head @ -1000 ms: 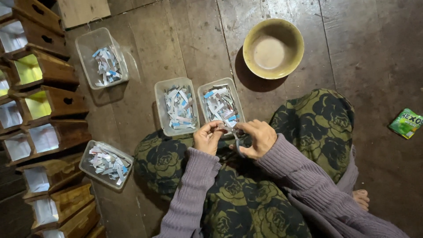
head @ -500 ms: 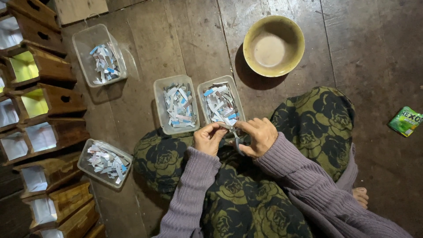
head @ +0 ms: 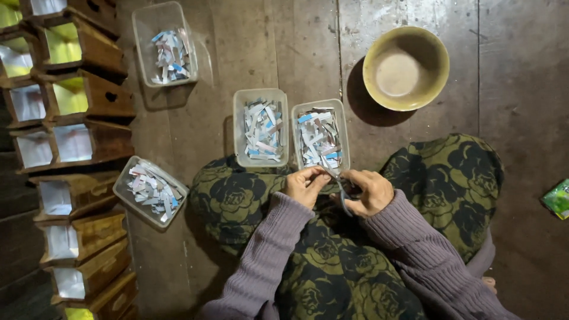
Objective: The person sits on the floor and uses scissors to cut small rectangular pieces of paper or cardstock into smaller strips. They transfer the cut pieces between a bowl and several plastic containers, occasionally picking up a dropped piece from the floor.
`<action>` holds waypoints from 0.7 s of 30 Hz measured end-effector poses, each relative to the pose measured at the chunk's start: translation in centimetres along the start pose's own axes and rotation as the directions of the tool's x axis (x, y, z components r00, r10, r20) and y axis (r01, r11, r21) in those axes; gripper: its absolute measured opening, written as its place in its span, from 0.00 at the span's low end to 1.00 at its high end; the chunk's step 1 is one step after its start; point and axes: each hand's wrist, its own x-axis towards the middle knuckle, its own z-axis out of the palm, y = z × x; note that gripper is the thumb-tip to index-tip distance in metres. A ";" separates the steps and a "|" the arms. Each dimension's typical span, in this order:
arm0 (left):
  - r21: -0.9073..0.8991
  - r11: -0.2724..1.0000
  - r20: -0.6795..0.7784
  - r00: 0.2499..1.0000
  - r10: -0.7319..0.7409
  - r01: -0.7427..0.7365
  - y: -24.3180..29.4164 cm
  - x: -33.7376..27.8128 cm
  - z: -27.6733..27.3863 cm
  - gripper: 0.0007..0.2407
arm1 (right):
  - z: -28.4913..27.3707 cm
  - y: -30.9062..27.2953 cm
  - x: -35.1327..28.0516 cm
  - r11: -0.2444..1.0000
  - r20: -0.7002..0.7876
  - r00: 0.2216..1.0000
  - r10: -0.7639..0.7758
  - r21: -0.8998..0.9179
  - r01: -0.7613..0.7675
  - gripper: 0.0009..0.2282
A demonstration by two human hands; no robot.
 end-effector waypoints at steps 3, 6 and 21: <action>-0.052 0.999 -0.010 1.000 -0.014 0.013 -0.1 0.2 -0.1 0.04 | -0.3 -0.6 0.3 0.998 -0.006 0.998 0.063 -0.006 -0.063 0.27; -0.109 0.993 0.001 0.999 -0.032 0.032 0.3 0.3 -0.2 0.04 | 0.4 0.3 0.0 0.992 -0.012 0.992 0.122 0.023 -0.121 0.25; 0.104 0.994 0.051 0.999 0.012 -0.017 4.6 0.9 -2.0 0.21 | -2.2 -2.8 1.9 0.999 -0.055 0.998 0.001 -0.054 -0.004 0.22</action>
